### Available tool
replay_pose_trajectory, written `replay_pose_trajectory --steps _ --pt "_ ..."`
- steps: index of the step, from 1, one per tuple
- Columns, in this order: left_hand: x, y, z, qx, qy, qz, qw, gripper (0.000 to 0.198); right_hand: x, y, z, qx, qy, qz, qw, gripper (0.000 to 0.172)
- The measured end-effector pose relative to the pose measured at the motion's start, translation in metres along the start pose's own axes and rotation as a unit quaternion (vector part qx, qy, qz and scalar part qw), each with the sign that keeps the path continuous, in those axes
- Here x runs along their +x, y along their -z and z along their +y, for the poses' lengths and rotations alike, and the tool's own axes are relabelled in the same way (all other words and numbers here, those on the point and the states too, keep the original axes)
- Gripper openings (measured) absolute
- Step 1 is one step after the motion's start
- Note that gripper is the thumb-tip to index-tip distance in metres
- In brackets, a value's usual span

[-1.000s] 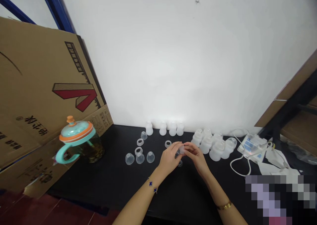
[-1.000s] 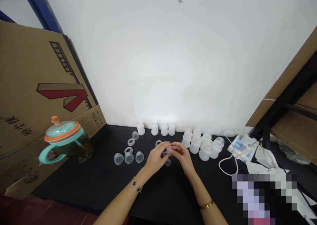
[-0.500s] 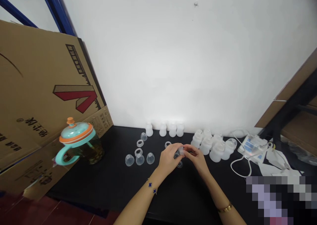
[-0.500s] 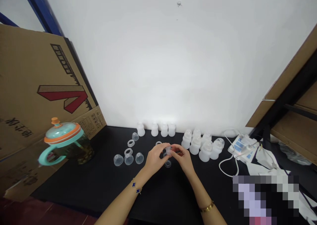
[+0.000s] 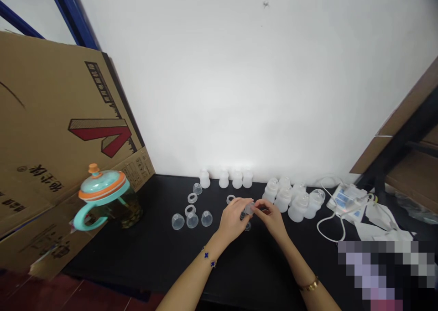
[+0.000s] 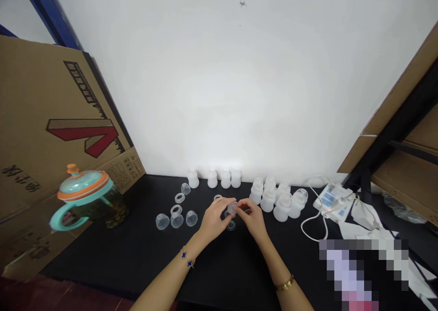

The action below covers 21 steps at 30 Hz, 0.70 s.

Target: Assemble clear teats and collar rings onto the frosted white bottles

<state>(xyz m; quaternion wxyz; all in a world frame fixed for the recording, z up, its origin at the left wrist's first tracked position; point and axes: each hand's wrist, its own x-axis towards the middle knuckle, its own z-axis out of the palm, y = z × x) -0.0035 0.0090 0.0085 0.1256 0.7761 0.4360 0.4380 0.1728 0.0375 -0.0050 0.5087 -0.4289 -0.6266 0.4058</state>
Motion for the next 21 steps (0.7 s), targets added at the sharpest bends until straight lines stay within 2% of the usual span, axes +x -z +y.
replay_pose_trajectory --steps 8,21 --pt "-0.002 -0.004 -0.004 0.001 0.007 -0.003 1.0 0.046 -0.005 0.0 -0.007 -0.068 0.067 0.016 0.995 0.029" --pt "-0.002 -0.003 -0.002 -0.025 0.02 0.006 0.999 0.04 -0.011 -0.003 -0.015 -0.171 0.161 0.032 0.972 0.026"
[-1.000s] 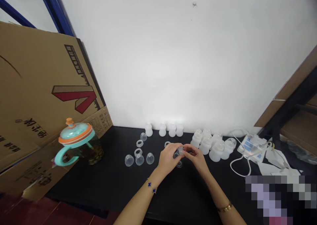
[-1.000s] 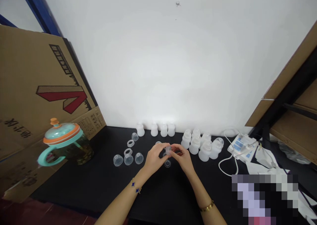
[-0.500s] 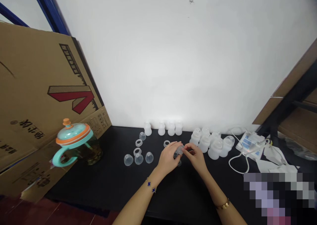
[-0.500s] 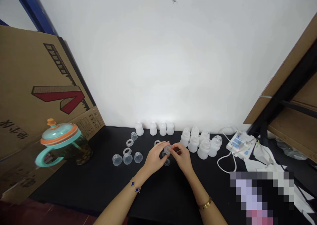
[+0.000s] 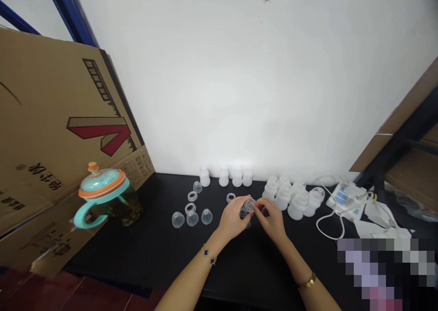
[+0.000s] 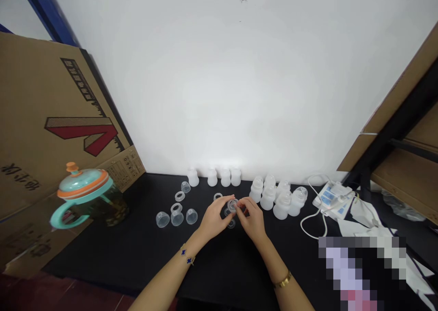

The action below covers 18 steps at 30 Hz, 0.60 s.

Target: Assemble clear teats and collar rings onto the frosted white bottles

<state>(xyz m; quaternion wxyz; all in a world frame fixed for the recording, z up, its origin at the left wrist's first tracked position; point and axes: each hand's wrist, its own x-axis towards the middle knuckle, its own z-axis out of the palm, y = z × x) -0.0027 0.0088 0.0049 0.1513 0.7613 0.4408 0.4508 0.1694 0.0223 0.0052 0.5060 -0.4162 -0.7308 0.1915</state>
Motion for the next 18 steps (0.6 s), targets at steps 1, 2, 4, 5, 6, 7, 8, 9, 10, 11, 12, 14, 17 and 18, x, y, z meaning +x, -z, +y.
replay_pose_trajectory --steps 1,2,4,5,6,7,8,9,10,11,12,14,17,18 --pt "0.0 0.0 0.0 -0.004 0.003 -0.001 1.0 0.041 0.0 0.0 0.0 -0.005 0.006 0.0 1.0 0.025" --pt "0.0 0.001 0.0 -0.007 0.005 -0.001 1.0 0.041 -0.001 0.0 0.001 -0.01 0.012 -0.001 1.0 0.024" --pt "0.0 0.001 -0.001 -0.013 0.007 -0.004 1.0 0.042 -0.001 0.0 0.003 -0.018 0.021 -0.006 1.0 0.022" --pt "0.0 0.001 -0.001 -0.014 0.006 -0.004 1.0 0.042 -0.002 0.0 0.004 -0.021 0.024 -0.01 0.999 0.021" --pt "0.0 0.001 -0.002 -0.014 0.007 -0.004 1.0 0.042 -0.002 0.001 0.005 -0.025 0.026 -0.015 0.999 0.02" --pt "0.0 0.0 -0.003 -0.014 0.007 -0.004 1.0 0.041 -0.002 0.001 0.007 -0.03 0.028 -0.021 0.999 0.019" --pt "0.001 0.0 -0.003 -0.013 0.008 -0.005 1.0 0.041 -0.002 0.001 0.009 -0.036 0.029 -0.027 0.999 0.019" --pt "0.001 0.0 -0.004 -0.011 0.01 -0.006 1.0 0.041 -0.002 0.001 0.011 -0.043 0.029 -0.033 0.998 0.017" --pt "0.001 0.0 -0.005 -0.009 0.012 -0.007 1.0 0.041 -0.003 0.001 0.013 -0.051 0.029 -0.038 0.998 0.016" --pt "0.001 0.0 -0.005 -0.008 0.013 -0.006 1.0 0.042 -0.003 0.001 0.015 -0.058 0.027 -0.042 0.997 0.015" --pt "0.001 0.0 -0.006 -0.008 0.013 -0.006 1.0 0.042 -0.003 0.001 0.016 -0.065 0.024 -0.045 0.997 0.013" --pt "0.001 -0.001 -0.007 -0.007 0.012 -0.005 1.0 0.043 -0.003 0.0 0.017 -0.075 0.017 -0.052 0.996 0.013" --pt "0.0 -0.003 -0.01 -0.001 0.005 -0.005 1.0 0.044 -0.002 0.0 0.015 -0.083 0.025 -0.058 0.995 0.019" --pt "-0.001 -0.004 -0.01 0.002 0.003 -0.006 1.0 0.043 -0.001 0.0 0.014 -0.085 0.032 -0.058 0.994 0.019"
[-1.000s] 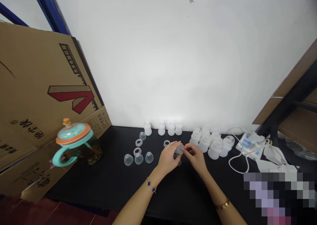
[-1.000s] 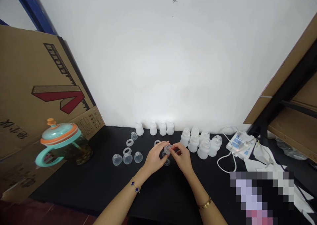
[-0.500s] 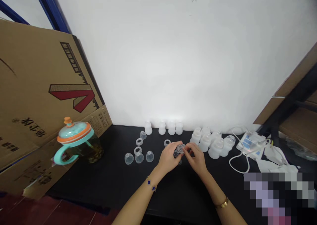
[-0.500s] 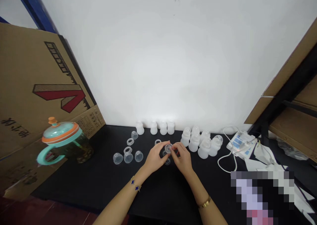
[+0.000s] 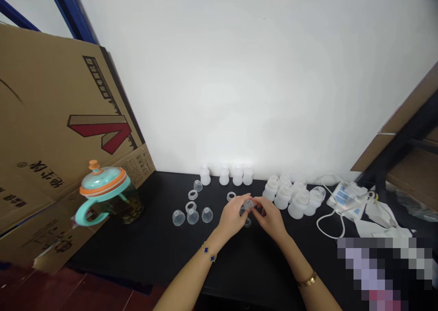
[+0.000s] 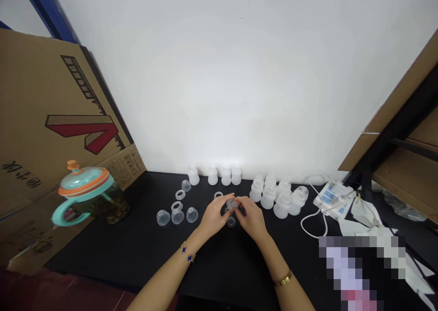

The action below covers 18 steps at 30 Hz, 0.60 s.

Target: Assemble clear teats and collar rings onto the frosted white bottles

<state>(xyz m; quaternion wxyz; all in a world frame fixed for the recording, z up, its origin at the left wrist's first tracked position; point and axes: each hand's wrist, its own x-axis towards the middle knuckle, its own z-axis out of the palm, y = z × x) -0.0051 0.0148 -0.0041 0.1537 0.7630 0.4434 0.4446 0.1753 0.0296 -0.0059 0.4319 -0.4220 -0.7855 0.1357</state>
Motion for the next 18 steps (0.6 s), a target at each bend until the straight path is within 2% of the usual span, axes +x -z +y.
replay_pose_trajectory --steps 5,18 --pt "-0.0005 -0.0008 -0.0006 0.003 -0.002 -0.007 1.0 0.043 0.0003 -0.0005 -0.002 -0.006 0.012 0.009 1.0 0.014" --pt "0.0016 0.0027 0.0056 -0.063 0.027 -0.005 0.998 0.044 -0.0027 -0.0041 -0.0001 -0.01 0.007 0.022 1.0 0.017"
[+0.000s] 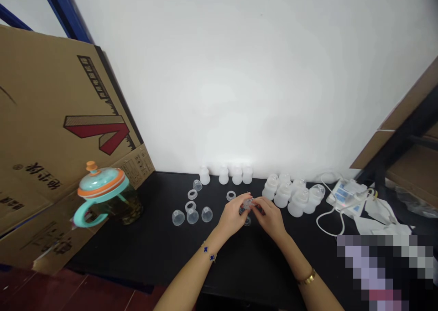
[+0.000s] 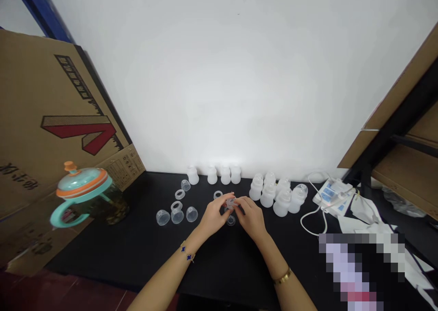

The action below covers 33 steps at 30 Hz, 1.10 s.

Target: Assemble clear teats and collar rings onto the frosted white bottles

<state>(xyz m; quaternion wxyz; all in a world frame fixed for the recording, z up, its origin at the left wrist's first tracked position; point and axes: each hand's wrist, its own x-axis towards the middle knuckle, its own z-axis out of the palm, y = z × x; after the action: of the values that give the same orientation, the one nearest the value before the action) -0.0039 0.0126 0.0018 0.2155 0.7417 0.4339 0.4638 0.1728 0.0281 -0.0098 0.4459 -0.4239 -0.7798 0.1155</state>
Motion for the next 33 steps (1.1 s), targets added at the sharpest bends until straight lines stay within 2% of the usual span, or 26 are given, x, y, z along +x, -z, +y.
replay_pose_trajectory --steps 12,22,29,33 --pt "-0.0008 0.0018 0.0035 -0.019 -0.002 -0.001 1.0 0.046 -0.0017 -0.0009 -0.0003 0.008 0.015 0.014 1.0 0.012" --pt "-0.0004 0.004 0.0084 -0.019 -0.001 -0.007 1.0 0.047 -0.003 -0.0023 0.001 -0.04 0.038 0.014 0.998 0.014" --pt "-0.0004 0.0029 0.0049 -0.009 -0.009 -0.011 1.0 0.049 -0.0014 -0.0023 -0.002 -0.062 0.08 0.046 0.994 0.014" --pt "-0.0003 0.0026 0.0021 -0.006 -0.008 -0.01 1.0 0.049 -0.0003 -0.0014 -0.0026 -0.066 0.083 0.038 0.994 0.012"
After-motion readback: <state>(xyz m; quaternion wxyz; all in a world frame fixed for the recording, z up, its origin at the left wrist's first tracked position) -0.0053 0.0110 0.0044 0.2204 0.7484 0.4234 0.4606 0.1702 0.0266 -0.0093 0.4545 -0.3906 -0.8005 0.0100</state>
